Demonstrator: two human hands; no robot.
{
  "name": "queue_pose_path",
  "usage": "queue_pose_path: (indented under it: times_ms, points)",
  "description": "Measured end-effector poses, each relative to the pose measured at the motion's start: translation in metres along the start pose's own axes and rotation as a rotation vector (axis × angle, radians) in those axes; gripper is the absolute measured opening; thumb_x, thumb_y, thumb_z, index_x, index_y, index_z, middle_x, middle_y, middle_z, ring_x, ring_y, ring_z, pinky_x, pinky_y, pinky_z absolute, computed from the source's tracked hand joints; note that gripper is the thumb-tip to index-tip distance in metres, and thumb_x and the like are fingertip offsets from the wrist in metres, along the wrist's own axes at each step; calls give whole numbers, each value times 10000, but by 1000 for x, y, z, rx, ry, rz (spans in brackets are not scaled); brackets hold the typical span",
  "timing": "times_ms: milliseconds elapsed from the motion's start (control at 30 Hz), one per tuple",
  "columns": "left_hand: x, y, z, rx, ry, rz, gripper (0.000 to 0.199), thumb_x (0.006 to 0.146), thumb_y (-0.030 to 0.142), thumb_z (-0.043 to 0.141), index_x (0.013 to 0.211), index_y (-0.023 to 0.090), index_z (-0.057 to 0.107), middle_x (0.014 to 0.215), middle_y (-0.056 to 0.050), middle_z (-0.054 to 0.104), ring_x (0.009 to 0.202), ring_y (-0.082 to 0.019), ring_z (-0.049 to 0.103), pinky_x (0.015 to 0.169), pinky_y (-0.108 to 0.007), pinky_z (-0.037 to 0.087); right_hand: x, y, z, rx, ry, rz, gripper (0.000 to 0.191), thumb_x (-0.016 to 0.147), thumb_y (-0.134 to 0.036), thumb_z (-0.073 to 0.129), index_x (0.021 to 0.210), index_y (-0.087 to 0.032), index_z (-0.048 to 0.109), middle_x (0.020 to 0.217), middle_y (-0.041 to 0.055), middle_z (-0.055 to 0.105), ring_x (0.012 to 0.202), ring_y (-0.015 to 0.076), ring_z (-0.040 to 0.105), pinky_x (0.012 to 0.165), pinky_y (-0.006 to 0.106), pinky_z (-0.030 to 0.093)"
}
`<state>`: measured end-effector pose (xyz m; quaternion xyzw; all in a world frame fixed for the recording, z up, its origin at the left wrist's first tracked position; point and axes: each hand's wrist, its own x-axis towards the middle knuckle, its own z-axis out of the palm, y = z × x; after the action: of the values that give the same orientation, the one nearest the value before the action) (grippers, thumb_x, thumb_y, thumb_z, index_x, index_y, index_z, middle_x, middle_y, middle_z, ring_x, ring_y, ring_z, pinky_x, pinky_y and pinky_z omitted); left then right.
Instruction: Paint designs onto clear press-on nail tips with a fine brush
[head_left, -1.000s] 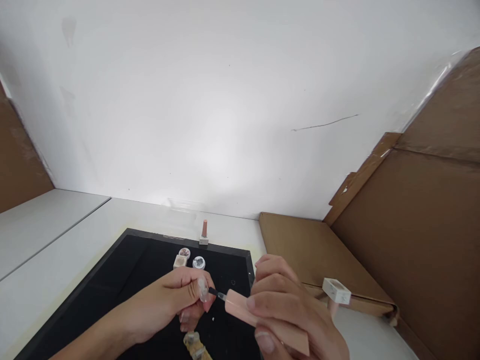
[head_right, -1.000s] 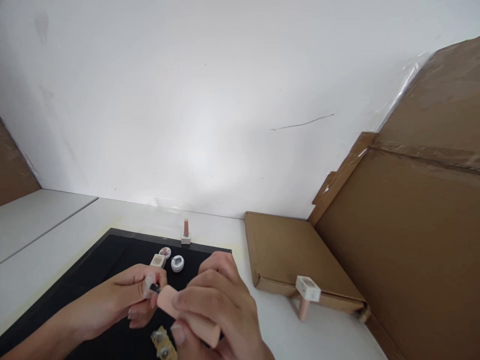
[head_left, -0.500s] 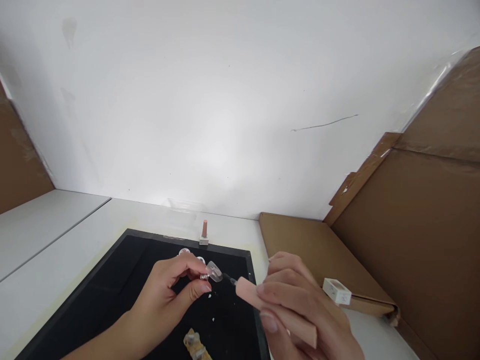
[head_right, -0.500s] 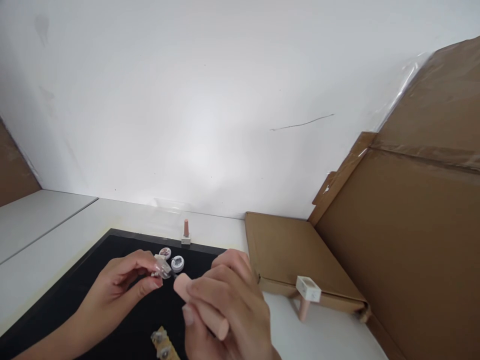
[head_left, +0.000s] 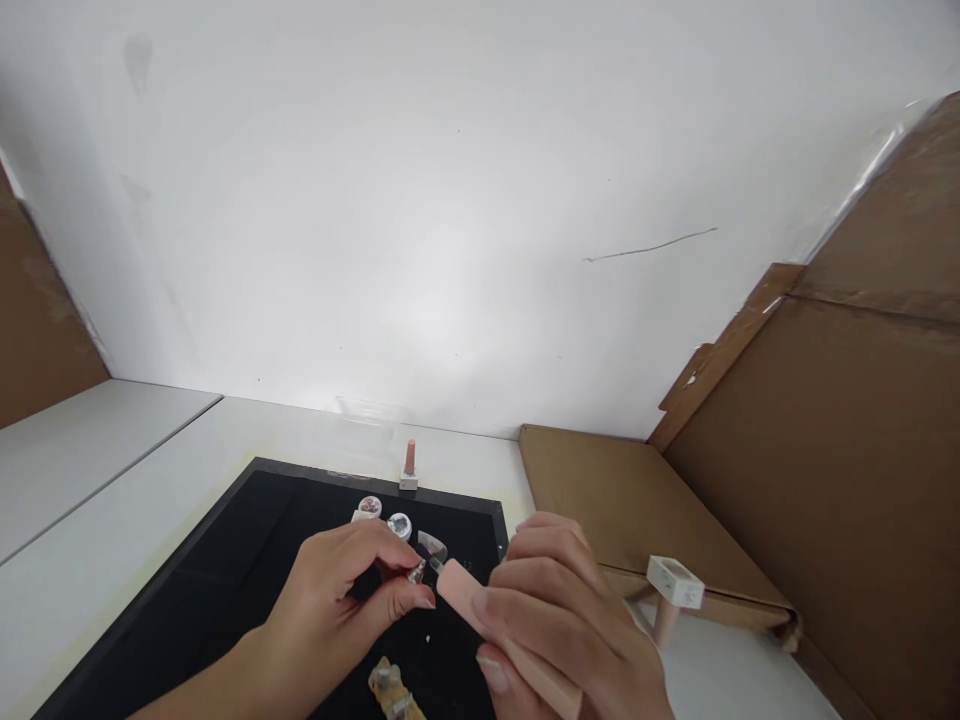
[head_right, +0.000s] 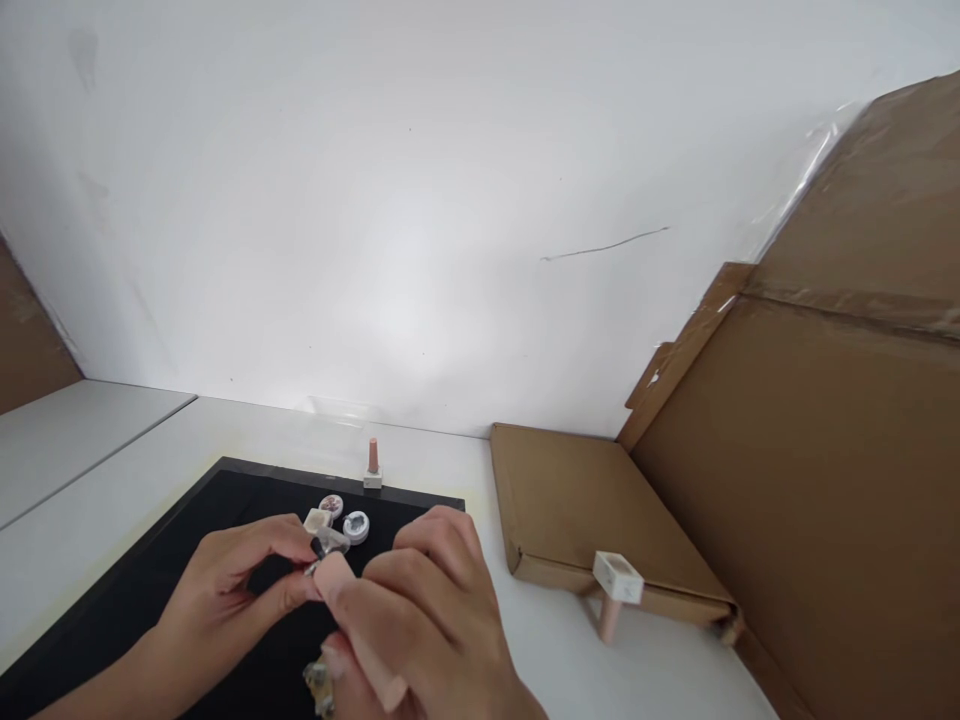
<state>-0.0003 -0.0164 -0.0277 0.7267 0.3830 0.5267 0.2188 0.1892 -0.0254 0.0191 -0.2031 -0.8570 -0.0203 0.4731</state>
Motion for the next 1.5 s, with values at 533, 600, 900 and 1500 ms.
queue_pose_path:
  times_ms: [533, 600, 900, 1500]
  points:
    - [1, -1, 1, 95, 35, 159, 164, 791, 264, 694, 694, 182, 591, 539, 9, 625, 457, -107, 559, 460, -172, 436, -1, 0, 1, 11, 46, 19, 261, 711, -19, 499, 898, -194, 552, 621, 7, 572, 619, 170, 506, 605, 350, 446]
    - [2, -1, 2, 105, 58, 235, 160, 834, 265, 643, 714, 180, 580, 544, 11, 617, 455, -102, 559, 458, -164, 439, -1, 0, 1, 8, 23, 17, 267, 721, -20, 510, 923, -189, 555, 661, 20, 601, 638, 169, 507, 609, 344, 449]
    - [4, 1, 2, 116, 91, 286, 191, 877, 291, 584, 730, 172, 559, 545, 20, 583, 449, -87, 537, 449, -148, 436, -1, -1, 1, 15, 37, 16, 274, 718, -7, 499, 919, -186, 554, 640, 14, 584, 629, 163, 500, 614, 346, 450]
    - [2, 0, 1, -74, 61, 151, 106, 790, 82, 641, 775, 186, 629, 604, 37, 651, 521, -79, 606, 524, -115, 479, 2, 0, -3, 7, 71, 14, 268, 702, -10, 491, 885, -195, 552, 595, 1, 551, 592, 164, 492, 589, 354, 443]
